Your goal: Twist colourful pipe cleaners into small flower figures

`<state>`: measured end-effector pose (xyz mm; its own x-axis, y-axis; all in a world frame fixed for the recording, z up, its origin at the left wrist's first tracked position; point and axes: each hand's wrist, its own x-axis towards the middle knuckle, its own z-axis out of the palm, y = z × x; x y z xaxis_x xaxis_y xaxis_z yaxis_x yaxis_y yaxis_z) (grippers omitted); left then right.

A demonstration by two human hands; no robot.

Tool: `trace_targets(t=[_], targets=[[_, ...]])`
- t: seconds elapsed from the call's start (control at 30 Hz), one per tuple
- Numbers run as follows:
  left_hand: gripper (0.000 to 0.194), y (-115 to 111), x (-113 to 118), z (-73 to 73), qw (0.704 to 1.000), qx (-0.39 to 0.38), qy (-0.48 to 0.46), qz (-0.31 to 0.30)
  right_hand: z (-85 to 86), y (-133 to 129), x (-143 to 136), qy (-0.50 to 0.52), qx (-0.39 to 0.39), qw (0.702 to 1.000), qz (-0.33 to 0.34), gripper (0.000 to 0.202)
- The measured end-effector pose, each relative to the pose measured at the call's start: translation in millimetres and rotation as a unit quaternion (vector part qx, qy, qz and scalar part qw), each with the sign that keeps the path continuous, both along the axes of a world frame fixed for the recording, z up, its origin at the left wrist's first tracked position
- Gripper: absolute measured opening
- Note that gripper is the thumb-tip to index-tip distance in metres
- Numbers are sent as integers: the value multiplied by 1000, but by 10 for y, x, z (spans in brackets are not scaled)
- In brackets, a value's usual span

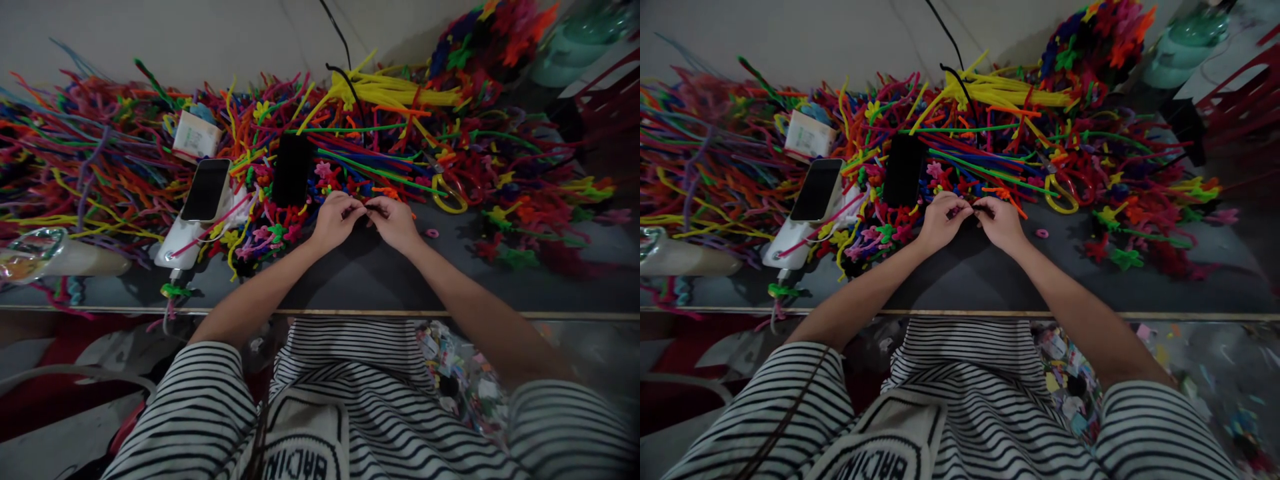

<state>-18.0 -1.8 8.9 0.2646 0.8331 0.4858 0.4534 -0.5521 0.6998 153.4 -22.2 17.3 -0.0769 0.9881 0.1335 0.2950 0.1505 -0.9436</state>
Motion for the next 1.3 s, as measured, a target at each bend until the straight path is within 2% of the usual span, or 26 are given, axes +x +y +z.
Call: trace_targets(t=[0.2, 0.43, 0.57, 0.67, 0.87, 0.97, 1.07, 1.17, 1.3], targets=[[19, 28, -24, -110, 992, -103, -55, -47, -52, 39, 23, 60, -55, 996, 23, 15], [16, 63, 45, -168, 993, -98, -61, -21, -40, 57, 37, 81, -71, 994, -21, 22], [27, 67, 49, -154, 982, -141, -108, -57, -22, 52, 26, 93, -76, 993, -23, 26], [29, 39, 58, -134, 978, -152, -134, -55, -12, 61, 39, 105, -68, 992, -14, 29], [24, -43, 79, -86, 987, -116, -112, -15, -29, 88, 79, 104, -44, 993, -16, 28], [23, -76, 54, -20, 994, -62, -92, 7, -56, 85, 83, 75, -36, 996, -6, 28], [21, -100, 30, 38, 1000, 5, -24, 6, -64, 71, 83, 48, -21, 999, 7, 25], [20, -114, 34, 42, 999, 45, 21, 4, -60, 57, 83, 23, 5, 1000, -4, 24], [14, -126, 53, 20, 996, 70, 37, 34, -71, 44, 80, -14, 29, 999, -12, 25]])
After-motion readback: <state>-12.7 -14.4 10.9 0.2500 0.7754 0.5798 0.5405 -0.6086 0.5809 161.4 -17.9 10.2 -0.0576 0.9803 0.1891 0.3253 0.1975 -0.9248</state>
